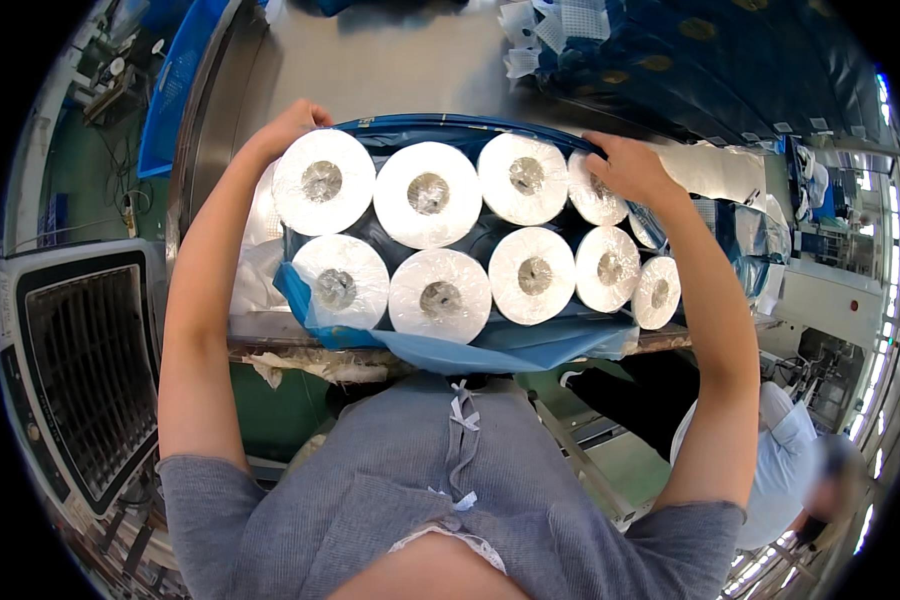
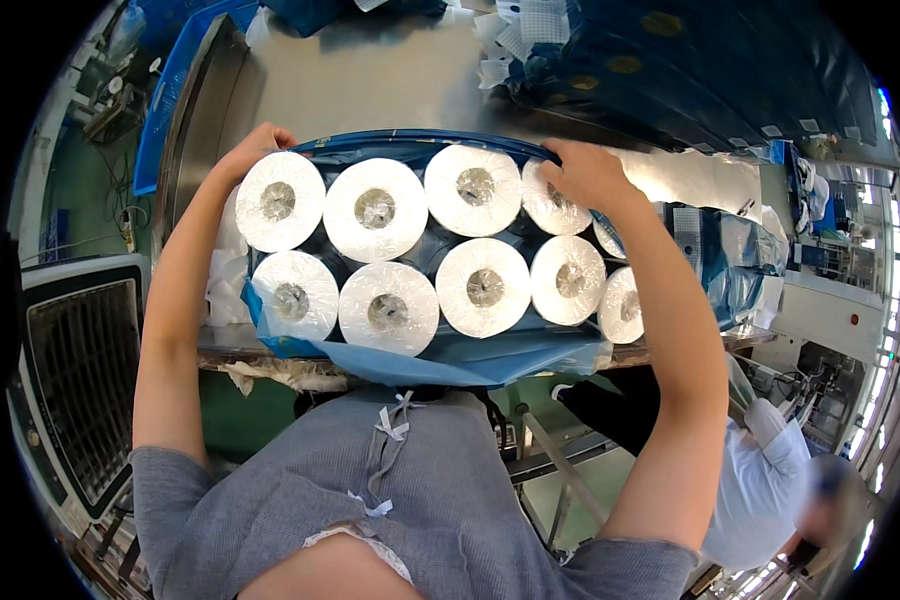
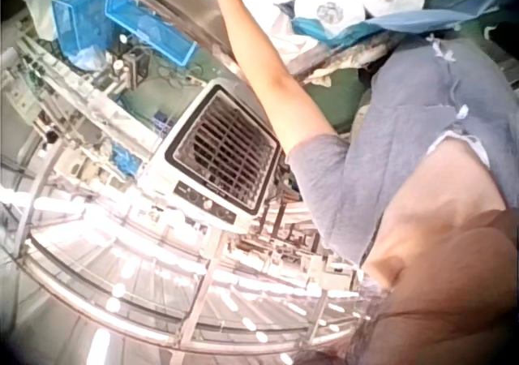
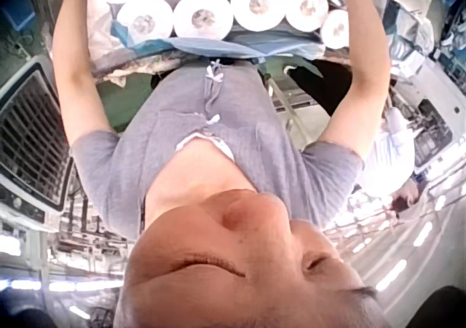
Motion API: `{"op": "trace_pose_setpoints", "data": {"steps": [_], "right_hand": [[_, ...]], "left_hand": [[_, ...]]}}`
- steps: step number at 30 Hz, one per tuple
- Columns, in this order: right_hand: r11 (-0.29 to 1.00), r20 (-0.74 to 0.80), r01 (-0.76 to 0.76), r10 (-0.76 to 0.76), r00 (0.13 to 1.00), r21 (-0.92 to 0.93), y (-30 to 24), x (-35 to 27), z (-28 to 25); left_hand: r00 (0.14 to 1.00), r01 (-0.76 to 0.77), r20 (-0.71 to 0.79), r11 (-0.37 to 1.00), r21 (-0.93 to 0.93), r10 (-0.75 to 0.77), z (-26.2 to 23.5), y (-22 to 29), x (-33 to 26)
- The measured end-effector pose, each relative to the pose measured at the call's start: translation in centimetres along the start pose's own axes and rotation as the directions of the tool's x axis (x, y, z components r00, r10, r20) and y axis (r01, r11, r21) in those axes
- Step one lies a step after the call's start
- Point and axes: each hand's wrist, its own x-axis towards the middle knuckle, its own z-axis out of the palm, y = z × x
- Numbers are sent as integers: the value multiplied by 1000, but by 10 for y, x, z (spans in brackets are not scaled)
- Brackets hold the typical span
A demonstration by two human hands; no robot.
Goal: The person opens blue plastic packages containing toilet paper rolls, removes the rolls, and places them onto a conveyor belt. The person repeats this process with multiple packages while another worker performs similar actions nearby.
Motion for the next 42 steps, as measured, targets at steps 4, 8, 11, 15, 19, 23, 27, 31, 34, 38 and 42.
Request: {"op": "trace_pose_setpoints", "data": {"steps": [4, 8, 11, 15, 19, 23, 27, 31, 34, 38, 42], "right_hand": [[997, -100, -51, 56, 993, 59, 26, 1, 17], [937, -12, -148, 160, 987, 316, 70, 12, 46], [782, 183, -251, 176, 967, 570, 81, 9, 54], [794, 204, -243, 153, 967, 557, 76, -5, 37], [922, 41, -351, 349, 936, 164, 79, -57, 26], [814, -43, -326, 393, 919, 480, 101, -89, 54], [589, 6, -436, 591, 807, 680, 115, -72, 80], [36, 191, -222, 391, 901, 974, 137, -52, 144], [-195, 271, -228, 231, 935, 954, 130, -49, 146], [-157, 250, -225, 163, 954, 962, 131, -62, 123], [155, -114, 58, 381, 918, 986, 128, -109, 109]], "left_hand": [[999, -6, -33, 981, 196, 13, -15, 31, 5], [1000, -9, -14, 942, 335, 14, -21, 85, 7], [1000, 10, 10, 898, 439, -16, -20, 93, 20], [942, 329, -110, 809, 488, -316, -19, 77, 33], [907, 410, -126, 775, 480, -402, -19, 71, 28], [873, 480, -192, 717, 506, -449, -7, 109, 21], [952, 289, -79, 773, 565, -297, 5, 178, 20], [970, -236, 58, 868, 437, 235, 96, 239, 18], [844, -486, 127, 644, 590, 521, 178, 273, 32], [909, -367, 36, 753, 546, 416, 208, 285, 50], [914, -330, -8, 755, 566, 405, 212, 286, 46]]}}
